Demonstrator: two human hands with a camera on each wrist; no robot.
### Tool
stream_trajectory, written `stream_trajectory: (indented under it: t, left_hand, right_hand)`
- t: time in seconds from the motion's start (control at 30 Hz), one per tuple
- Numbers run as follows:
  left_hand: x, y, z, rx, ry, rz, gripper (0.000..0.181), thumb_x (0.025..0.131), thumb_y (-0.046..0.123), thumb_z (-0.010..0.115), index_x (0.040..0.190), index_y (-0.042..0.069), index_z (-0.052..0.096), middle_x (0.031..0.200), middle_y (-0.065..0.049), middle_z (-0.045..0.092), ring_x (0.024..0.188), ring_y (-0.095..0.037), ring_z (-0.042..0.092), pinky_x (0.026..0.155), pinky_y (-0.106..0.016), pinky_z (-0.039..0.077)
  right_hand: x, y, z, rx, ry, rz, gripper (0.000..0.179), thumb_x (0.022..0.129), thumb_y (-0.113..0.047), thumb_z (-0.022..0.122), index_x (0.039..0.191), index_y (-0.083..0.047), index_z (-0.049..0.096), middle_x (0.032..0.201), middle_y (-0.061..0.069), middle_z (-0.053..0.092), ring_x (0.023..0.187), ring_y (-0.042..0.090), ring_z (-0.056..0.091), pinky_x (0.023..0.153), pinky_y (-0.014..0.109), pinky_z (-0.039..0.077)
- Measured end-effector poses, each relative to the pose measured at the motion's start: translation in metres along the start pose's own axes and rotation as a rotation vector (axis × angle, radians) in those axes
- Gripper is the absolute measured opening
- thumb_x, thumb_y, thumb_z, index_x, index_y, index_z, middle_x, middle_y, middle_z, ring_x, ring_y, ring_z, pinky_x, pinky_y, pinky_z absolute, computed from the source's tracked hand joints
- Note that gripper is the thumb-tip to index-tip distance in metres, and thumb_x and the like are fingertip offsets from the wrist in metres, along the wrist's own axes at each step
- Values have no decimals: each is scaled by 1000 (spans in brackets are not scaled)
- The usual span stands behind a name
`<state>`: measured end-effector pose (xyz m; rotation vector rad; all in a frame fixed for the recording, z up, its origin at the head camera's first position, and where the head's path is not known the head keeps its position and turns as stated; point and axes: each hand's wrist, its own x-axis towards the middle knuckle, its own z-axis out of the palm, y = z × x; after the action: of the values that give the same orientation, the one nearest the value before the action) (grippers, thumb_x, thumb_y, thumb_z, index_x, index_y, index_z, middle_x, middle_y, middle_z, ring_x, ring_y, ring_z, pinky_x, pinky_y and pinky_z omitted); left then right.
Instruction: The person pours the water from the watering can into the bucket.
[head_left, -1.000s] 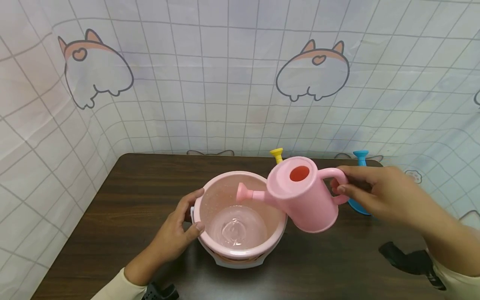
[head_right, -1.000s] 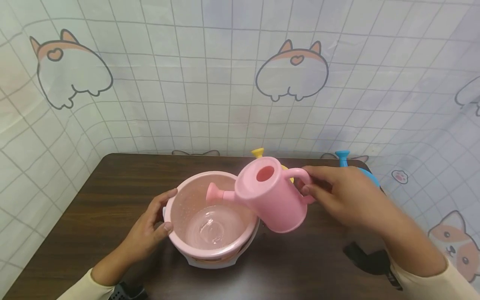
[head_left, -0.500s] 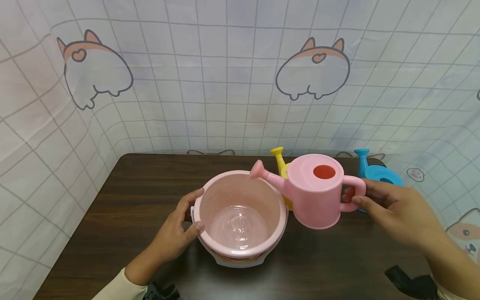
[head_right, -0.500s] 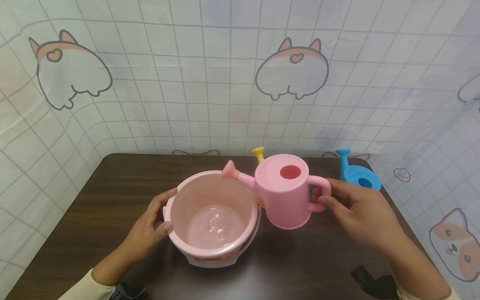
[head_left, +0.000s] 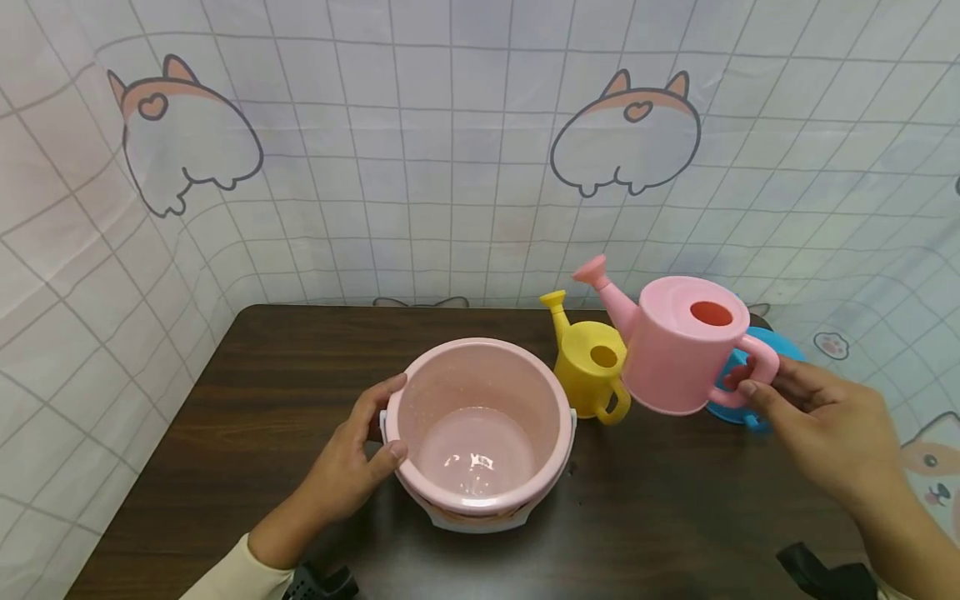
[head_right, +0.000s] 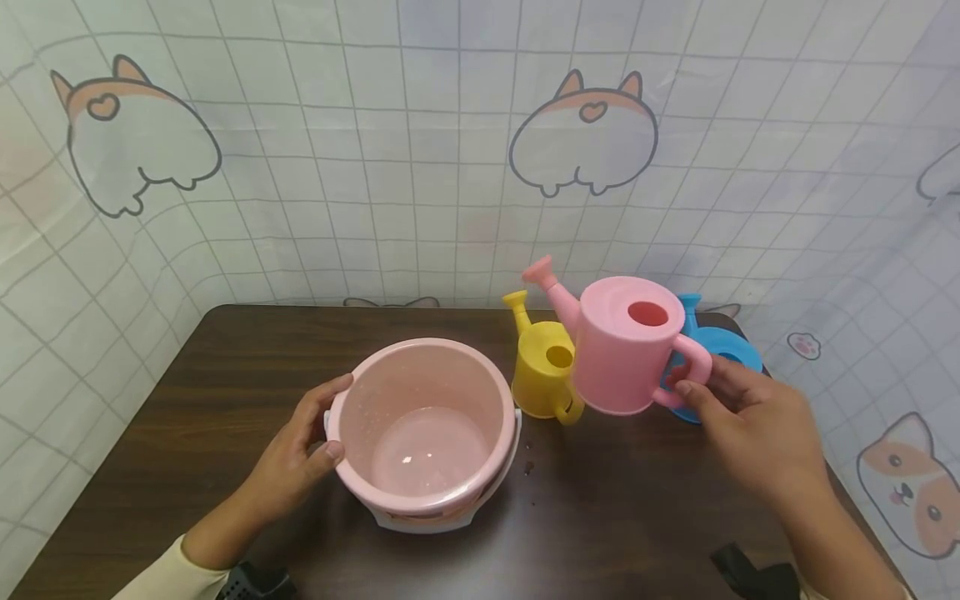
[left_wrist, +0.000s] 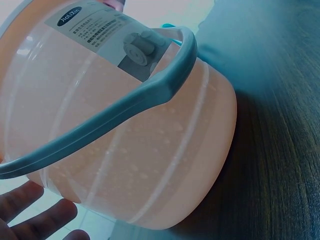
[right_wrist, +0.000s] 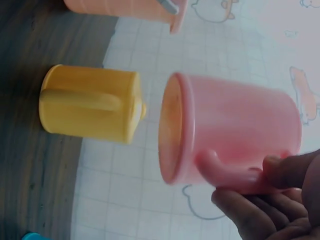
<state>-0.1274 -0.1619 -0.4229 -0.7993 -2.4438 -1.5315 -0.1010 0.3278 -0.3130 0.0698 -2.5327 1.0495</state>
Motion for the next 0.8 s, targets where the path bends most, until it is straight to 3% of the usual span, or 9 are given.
stream_trajectory:
  t: [0.33,0.47,0.53,0.6,0.67,0.73,0.8]
  left_hand:
    - [0,0,1,3,4,-5,66,98,31,62,158,25,34,125,-7,62,94,-16,64,86,-40,50]
    - [0,0,0,1,1,-3,66,98,30,61,158,25,34,125,-7,61,94,-16,64,85,-39,50]
    - [0,-1,0,-2,-1,-3,66,98,29,62,158,25,34,126,-7,61,94,-16,64,85,-38,50]
    - [0,-1,0,-5,-3,-2,66,99,29,62,158,25,34,126,-7,61,94,-16,64,85,-38,51]
    - [0,-1,0,-7,-3,-1,66,99,29,62,158,25,34,126,-6,60,94,-17,64,85,-38,51]
    - [0,-1,0,-5,-2,0,66,98,29,62,158,25,34,126,-6,60,93,-16,64,85,-37,51]
    - [0,-1,0,-7,-1,1,66,98,29,62,158,25,34,126,-6,60,93,-16,64,85,-37,51]
  right_hand:
    - [3,20,11,-41,81,111,46,94,-29,76,129,2,69,86,-42,61,81,-24,57,55,13,45]
    - [3,31,20,-99,81,169,49,95,-37,74,128,-1,71,99,-10,75,83,-28,50,56,15,45]
    - [3,36,24,-118,81,193,49,95,-39,74,128,-2,72,107,10,74,84,-28,47,56,17,45]
    - [3,41,30,-124,86,214,50,95,-41,74,127,-3,72,110,18,72,85,-27,47,57,17,44]
    - [2,45,35,-140,91,227,51,95,-42,73,128,-3,71,110,18,72,89,-17,59,58,17,44]
    - [2,49,42,-150,89,240,52,96,-43,71,129,-3,71,110,19,73,95,3,70,57,19,45]
    - [2,53,48,-165,91,242,52,97,-42,70,129,-1,70,110,20,73,103,25,72,55,19,45]
